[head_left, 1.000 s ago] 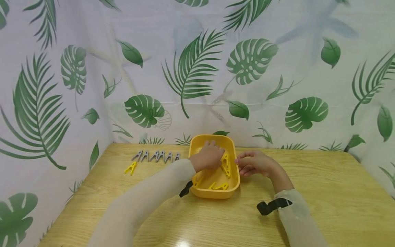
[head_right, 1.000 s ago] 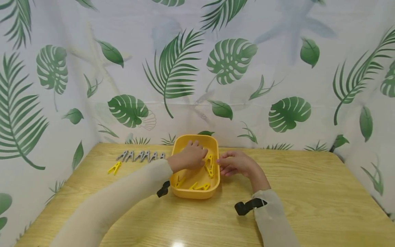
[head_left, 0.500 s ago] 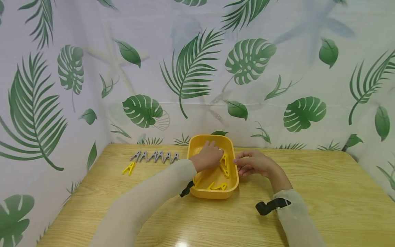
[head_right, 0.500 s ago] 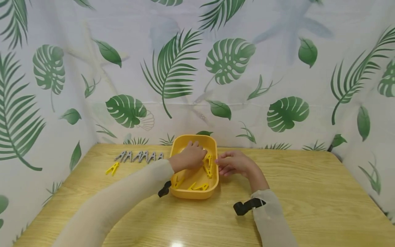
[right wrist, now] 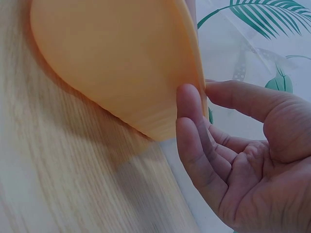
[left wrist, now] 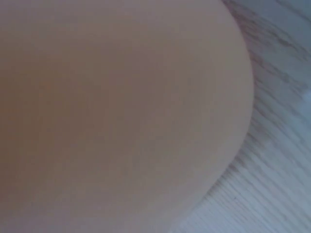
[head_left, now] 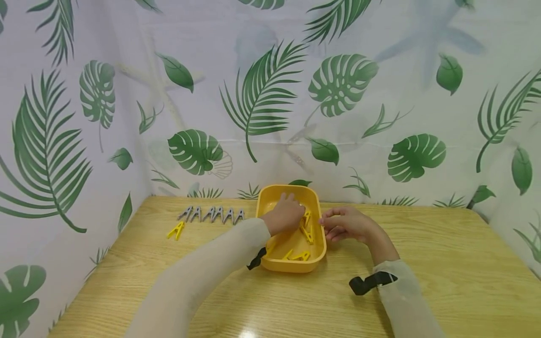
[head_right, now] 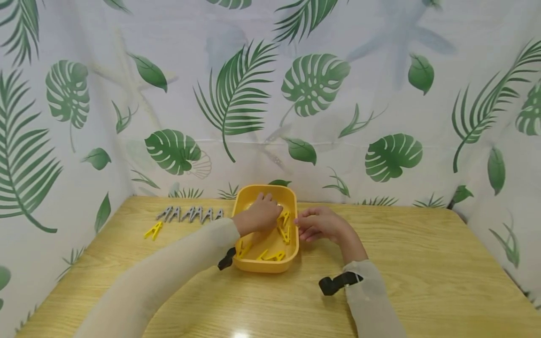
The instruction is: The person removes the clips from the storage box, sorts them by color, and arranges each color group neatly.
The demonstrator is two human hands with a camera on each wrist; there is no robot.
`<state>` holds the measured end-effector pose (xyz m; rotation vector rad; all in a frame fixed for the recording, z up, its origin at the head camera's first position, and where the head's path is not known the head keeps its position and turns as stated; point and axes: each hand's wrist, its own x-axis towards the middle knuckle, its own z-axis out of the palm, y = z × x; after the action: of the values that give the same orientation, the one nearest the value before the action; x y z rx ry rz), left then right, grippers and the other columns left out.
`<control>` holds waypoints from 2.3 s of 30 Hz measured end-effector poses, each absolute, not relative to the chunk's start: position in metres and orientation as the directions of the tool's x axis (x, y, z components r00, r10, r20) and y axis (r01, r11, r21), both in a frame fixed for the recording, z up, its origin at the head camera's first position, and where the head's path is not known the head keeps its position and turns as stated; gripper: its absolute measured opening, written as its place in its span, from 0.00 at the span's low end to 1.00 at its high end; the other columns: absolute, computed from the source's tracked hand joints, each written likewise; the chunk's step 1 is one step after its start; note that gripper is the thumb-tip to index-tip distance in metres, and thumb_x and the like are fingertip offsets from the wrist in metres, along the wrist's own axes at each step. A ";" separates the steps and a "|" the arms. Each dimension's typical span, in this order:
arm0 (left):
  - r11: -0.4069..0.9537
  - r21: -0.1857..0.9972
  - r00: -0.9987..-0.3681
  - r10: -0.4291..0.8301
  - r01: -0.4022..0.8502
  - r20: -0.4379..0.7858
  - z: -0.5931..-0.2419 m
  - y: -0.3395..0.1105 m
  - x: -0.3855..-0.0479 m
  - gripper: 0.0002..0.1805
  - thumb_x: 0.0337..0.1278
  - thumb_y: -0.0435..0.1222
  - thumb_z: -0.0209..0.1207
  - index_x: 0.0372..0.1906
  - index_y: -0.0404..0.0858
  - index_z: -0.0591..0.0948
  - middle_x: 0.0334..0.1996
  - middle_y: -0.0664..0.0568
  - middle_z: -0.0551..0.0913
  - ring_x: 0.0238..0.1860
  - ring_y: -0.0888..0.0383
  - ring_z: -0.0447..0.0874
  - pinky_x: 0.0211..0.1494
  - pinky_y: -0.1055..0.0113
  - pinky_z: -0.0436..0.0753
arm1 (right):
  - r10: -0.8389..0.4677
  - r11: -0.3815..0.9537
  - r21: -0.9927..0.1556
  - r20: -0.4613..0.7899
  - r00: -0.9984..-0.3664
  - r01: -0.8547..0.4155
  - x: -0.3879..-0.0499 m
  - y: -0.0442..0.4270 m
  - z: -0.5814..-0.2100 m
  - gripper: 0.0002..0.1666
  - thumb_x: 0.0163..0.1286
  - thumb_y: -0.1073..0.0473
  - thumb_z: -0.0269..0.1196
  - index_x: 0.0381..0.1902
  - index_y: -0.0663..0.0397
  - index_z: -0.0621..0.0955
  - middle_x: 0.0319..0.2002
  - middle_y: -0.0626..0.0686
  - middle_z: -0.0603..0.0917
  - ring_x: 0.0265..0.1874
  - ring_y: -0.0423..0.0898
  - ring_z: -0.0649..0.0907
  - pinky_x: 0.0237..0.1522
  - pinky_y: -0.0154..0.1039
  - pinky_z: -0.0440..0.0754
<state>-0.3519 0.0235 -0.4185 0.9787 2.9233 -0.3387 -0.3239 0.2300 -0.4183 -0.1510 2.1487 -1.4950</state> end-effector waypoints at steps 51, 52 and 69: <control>0.938 0.087 -0.911 0.300 0.336 0.282 -0.384 -0.226 -0.304 0.05 0.66 0.32 0.59 0.33 0.38 0.77 0.33 0.47 0.79 0.41 0.46 0.70 0.48 0.48 0.64 | -0.370 0.413 -0.891 -0.352 -0.860 0.187 -0.325 0.228 -0.419 0.21 0.74 0.51 0.62 0.53 0.63 0.75 0.31 0.50 0.84 0.28 0.42 0.86 0.39 0.37 0.88; 0.940 0.081 -0.915 0.299 0.332 0.271 -0.386 -0.230 -0.303 0.05 0.66 0.32 0.58 0.33 0.38 0.77 0.32 0.47 0.79 0.41 0.46 0.70 0.47 0.48 0.64 | -0.370 0.413 -0.891 -0.353 -0.859 0.187 -0.325 0.228 -0.419 0.21 0.74 0.51 0.62 0.53 0.63 0.75 0.31 0.50 0.84 0.28 0.42 0.86 0.39 0.37 0.88; 0.955 0.047 -0.955 0.290 0.293 0.067 -0.408 -0.255 -0.292 0.06 0.61 0.32 0.59 0.29 0.39 0.75 0.28 0.50 0.75 0.35 0.49 0.64 0.47 0.49 0.61 | -0.367 0.413 -0.891 -0.351 -0.862 0.187 -0.327 0.228 -0.422 0.24 0.75 0.52 0.62 0.57 0.65 0.73 0.32 0.50 0.85 0.28 0.42 0.87 0.38 0.38 0.88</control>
<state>-0.2921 -0.2546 -0.4083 0.4725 3.1647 0.0911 -0.3267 0.2279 -0.4215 -0.1520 2.1711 -1.4615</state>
